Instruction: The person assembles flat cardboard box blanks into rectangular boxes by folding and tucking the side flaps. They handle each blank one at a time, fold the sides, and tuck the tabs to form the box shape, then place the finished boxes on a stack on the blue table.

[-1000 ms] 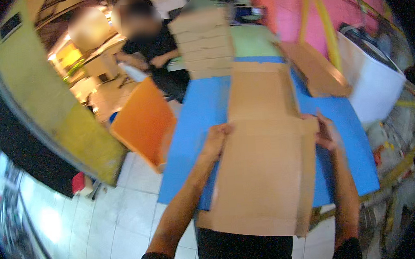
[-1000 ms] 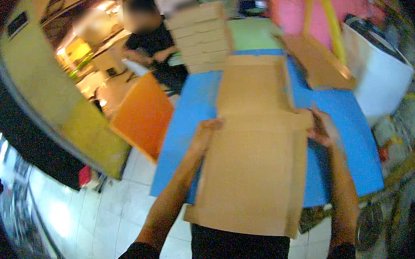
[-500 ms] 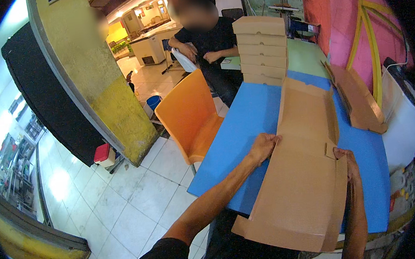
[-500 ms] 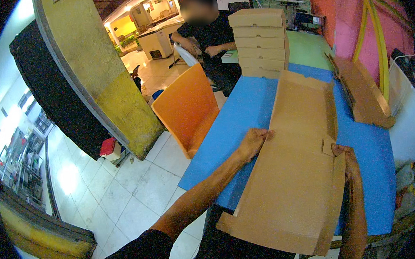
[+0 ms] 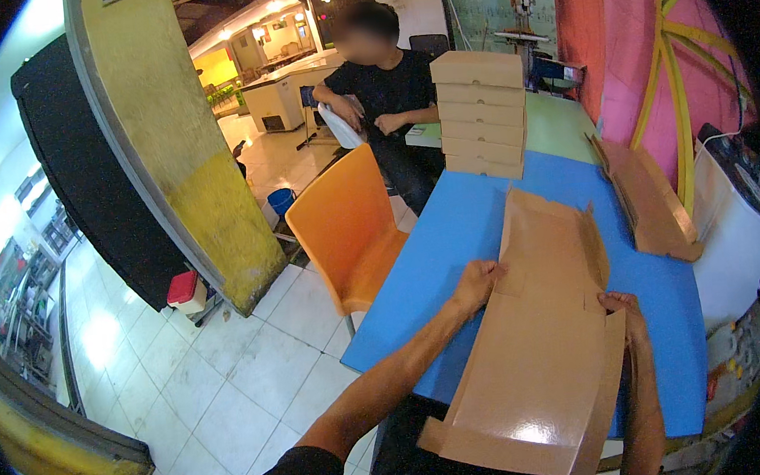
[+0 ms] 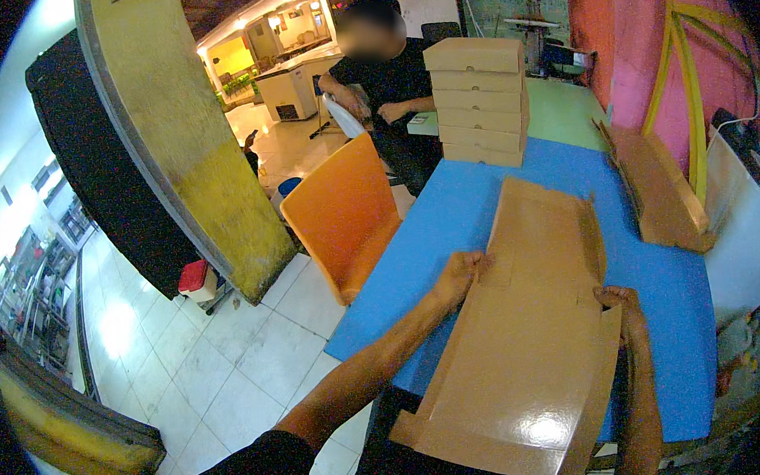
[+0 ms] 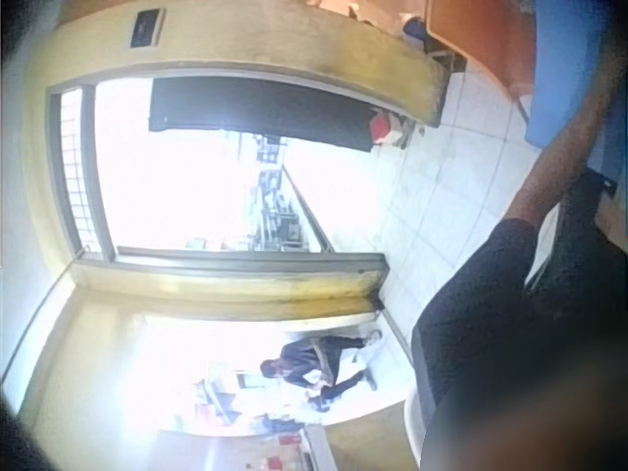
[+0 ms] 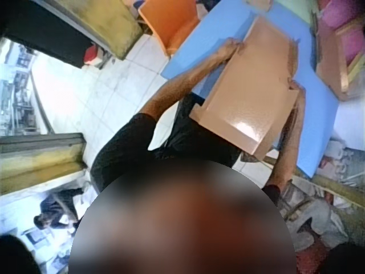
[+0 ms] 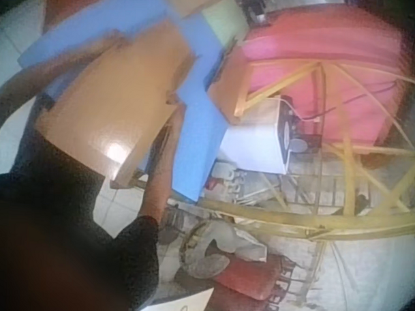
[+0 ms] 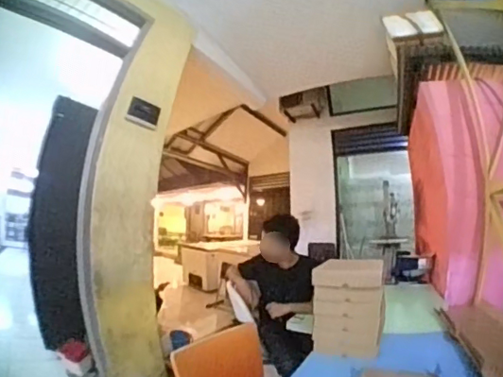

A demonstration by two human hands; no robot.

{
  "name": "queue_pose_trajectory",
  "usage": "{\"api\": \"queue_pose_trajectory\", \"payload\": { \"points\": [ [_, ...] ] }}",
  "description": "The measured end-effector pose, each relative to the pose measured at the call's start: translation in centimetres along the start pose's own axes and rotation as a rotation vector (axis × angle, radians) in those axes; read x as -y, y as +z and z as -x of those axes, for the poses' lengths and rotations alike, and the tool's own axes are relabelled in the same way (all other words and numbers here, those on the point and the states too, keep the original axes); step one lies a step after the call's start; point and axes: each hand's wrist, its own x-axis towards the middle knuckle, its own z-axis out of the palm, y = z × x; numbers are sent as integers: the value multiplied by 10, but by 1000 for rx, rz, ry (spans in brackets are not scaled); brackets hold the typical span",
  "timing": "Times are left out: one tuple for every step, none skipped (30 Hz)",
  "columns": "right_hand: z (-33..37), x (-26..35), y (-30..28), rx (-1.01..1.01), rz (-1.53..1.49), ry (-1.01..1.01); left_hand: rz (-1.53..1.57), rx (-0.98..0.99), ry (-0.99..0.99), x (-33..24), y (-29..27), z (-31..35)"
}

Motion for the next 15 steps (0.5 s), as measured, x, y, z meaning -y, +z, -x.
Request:
{"api": "queue_pose_trajectory", "payload": {
  "points": [
    [-1, 0, -1, -25, 8, -2, 17, -10, -5, -1, 0, 0],
    [-2, -2, -3, -10, 16, -15, 35, -19, -16, 0, 1, 1],
    [-4, -3, -6, 5, 26, -28, 53, -19, -27, 0, 1, 2],
    [-6, -7, -7, -31, 55, -62, 43, -32, -16, 0, 1, 2],
    [-8, -10, -7, -67, 83, -94, 33, -36, -6, 1, 2, 2],
    [-10, -14, -7, -104, 109, -124, 22, -39, 1, 2, 2, 2],
    [-11, -16, -7, -92, 99, -131, 43, -36, 11, 2, 2, 2],
    [-13, -19, -6, -81, 89, -138, 65, -32, 22, 3, 1, 1],
    [-13, -20, -6, -83, 80, -133, 85, -25, 15, 4, 1, 0],
    [-14, -20, -5, -75, 77, -145, 58, -41, 11, 5, 1, -1],
    [-13, -19, -5, -80, 76, -146, 30, -54, -9, 5, 0, -2],
    [-13, -18, -4, -87, 84, -135, 3, -64, -18, 6, 0, -4],
    [-11, -16, -4, -79, 83, -120, 3, -62, -12, 7, -1, -5],
    [-10, -13, -4, -74, 90, -94, 2, -56, 5, 8, -1, -5],
    [-9, -11, -4, -70, 91, -80, 2, -50, 23, 9, -1, -6]
  ]
}}
